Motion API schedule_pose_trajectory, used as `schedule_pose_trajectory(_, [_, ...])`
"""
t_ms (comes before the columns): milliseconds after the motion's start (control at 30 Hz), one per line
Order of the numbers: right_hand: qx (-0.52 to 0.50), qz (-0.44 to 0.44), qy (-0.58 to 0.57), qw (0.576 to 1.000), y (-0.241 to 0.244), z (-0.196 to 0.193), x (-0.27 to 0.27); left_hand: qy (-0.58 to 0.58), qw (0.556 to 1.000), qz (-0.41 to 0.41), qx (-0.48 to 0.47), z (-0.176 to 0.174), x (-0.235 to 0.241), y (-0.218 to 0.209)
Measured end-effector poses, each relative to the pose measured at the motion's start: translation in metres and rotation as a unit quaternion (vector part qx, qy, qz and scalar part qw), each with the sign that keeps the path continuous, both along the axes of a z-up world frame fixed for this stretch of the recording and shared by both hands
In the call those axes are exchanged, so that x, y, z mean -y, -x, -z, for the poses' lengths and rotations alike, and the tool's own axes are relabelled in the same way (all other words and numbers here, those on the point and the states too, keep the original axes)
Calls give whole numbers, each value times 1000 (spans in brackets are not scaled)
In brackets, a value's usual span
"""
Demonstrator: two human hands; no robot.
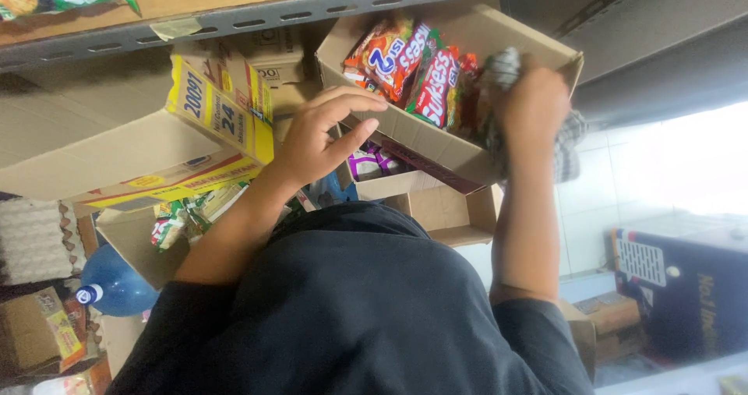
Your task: Wiping down packaged food items with a cloth and organizing them inside boxes on a shelf.
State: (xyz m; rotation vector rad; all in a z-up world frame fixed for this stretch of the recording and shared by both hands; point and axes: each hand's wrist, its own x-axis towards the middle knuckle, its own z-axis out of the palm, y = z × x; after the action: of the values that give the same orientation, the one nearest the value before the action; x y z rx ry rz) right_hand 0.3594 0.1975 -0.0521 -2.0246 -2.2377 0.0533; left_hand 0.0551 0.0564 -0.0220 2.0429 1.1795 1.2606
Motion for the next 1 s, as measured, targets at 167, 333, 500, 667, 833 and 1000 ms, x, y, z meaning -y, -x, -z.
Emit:
schedule_pose_trajectory(167, [-196,-55,-137,969,-33,-52,37,156,979,41,124,16,-6,-15])
schedule_pose_trajectory(333, [-263,-234,-206,913,1,-95,97,390,855,137,314,21,-16,-39])
schedule_pose_trajectory(500, [-220,-429,-183,857,58,-114,134,332,681,266,595,-5,-18,-48])
schedule_pose_trajectory(667, [-315,-472,-103,817,50,-87,128,403,670,176,598,31,-5,-34])
schedule_pose_trajectory(833, [-417,-304,-155,842,73,-86,108,409,637,173,630,57,9,-26])
schedule_pose_trajectory(1000, [-221,-524,-174,804,129,-50,138,262,673,197,663,29,-4,0])
